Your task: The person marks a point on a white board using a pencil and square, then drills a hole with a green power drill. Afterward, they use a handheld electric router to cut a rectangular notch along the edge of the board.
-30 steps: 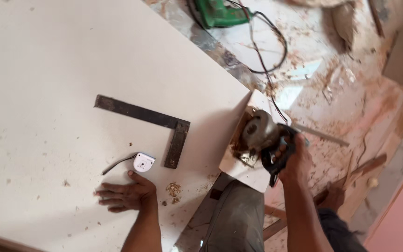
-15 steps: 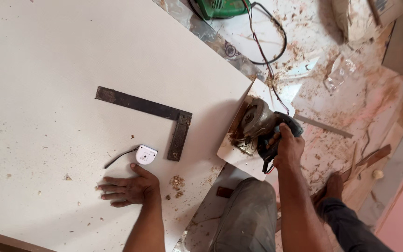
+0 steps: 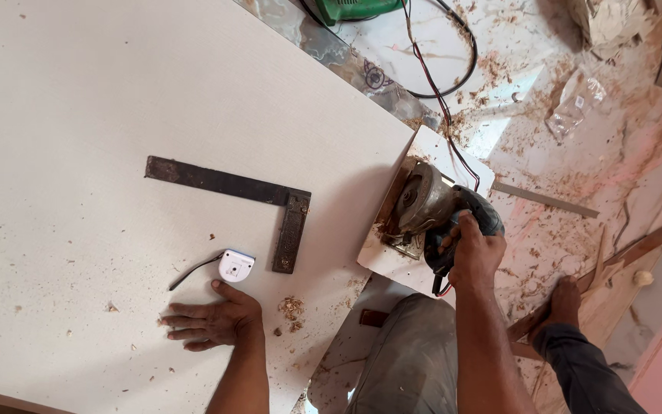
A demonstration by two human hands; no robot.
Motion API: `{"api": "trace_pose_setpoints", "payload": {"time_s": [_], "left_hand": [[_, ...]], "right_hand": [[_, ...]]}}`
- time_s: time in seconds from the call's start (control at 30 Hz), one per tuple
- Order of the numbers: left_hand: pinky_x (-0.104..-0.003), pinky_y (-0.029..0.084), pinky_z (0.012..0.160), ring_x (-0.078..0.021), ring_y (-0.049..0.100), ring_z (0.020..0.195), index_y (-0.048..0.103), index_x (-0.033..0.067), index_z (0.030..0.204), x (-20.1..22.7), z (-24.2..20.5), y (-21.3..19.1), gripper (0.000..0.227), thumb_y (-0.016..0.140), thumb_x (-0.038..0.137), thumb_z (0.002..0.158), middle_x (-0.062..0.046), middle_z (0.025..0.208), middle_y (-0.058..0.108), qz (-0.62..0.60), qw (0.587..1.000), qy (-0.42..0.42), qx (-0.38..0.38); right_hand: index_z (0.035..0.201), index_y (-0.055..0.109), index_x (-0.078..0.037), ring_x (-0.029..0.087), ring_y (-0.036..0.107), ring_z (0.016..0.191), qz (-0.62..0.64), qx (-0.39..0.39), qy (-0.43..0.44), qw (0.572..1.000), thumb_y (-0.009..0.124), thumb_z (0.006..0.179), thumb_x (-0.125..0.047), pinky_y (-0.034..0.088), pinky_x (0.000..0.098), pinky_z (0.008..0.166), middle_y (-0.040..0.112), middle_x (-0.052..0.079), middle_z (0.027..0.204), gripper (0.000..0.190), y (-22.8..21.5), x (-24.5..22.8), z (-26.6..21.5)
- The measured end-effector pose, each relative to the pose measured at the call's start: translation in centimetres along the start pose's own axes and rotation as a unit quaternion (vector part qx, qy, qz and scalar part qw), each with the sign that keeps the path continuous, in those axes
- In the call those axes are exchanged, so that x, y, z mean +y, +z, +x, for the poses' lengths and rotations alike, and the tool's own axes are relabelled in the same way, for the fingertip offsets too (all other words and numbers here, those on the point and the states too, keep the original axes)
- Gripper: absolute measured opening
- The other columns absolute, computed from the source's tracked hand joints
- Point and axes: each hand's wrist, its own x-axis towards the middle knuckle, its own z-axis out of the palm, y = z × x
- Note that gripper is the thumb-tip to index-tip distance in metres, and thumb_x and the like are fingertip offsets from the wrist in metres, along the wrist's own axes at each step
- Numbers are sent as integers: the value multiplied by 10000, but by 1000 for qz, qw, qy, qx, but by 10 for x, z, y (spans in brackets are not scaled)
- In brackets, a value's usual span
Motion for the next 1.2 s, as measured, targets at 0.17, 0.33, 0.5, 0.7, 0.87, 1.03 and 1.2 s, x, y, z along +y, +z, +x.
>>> {"api": "trace_pose_setpoints", "payload": {"time_s": [0.17,0.33,0.5,0.7,0.87,1.03,1.2], "left_hand": [[-722,18,1244,-475,-92,1602,17,31,1692,3,-1,-3,1032,166,784,1002,-256,1735,-102,0,1000,1,-1],[-729,22,1247,-476,-100,1609,-13,41,1696,2,-1,-6,1020,168,775,1011,-247,1737,-129,9,1000,-1,-12],[-735,15,1239,-482,-112,1597,-9,39,1693,4,-1,-9,1019,175,772,1010,-261,1728,-133,2,1000,5,-13],[-732,15,1236,-487,-111,1598,-13,33,1681,2,-1,-9,1020,180,774,1006,-268,1726,-133,-7,1000,0,-22],[-733,13,1242,-492,-108,1600,-21,37,1691,1,0,-7,1017,180,768,1014,-273,1727,-135,1,1000,9,-11],[-735,8,1226,-494,-110,1589,-31,28,1676,1,2,-4,1032,184,780,1002,-273,1714,-140,-6,1000,5,-18],[-742,10,1233,-497,-109,1598,-24,31,1692,0,0,-5,1025,175,771,1011,-275,1725,-139,2,1000,13,-7]], "right_hand": [[1181,684,-5,132,584,541,4,11,1,1000,651,956,-113,489,312,468,609,44,720,252,4,-3,-5],[1101,659,8,156,587,501,9,18,1,1000,652,963,-102,485,327,430,605,60,689,177,4,0,-6],[1018,641,38,167,589,492,41,7,7,999,647,981,-102,490,335,424,596,71,677,145,2,6,-2],[1039,674,11,149,578,488,28,6,-12,1000,645,973,-86,486,316,436,595,56,674,121,3,6,1],[1057,671,6,131,591,502,21,-11,-24,999,627,970,-65,494,315,434,610,50,689,120,4,1,0],[1048,668,16,138,588,493,13,-11,-23,1000,626,964,-54,492,315,432,610,53,687,117,5,4,3],[1074,678,-7,136,586,489,32,-17,-26,999,629,962,-69,480,312,426,610,49,675,137,1,10,4]]}}
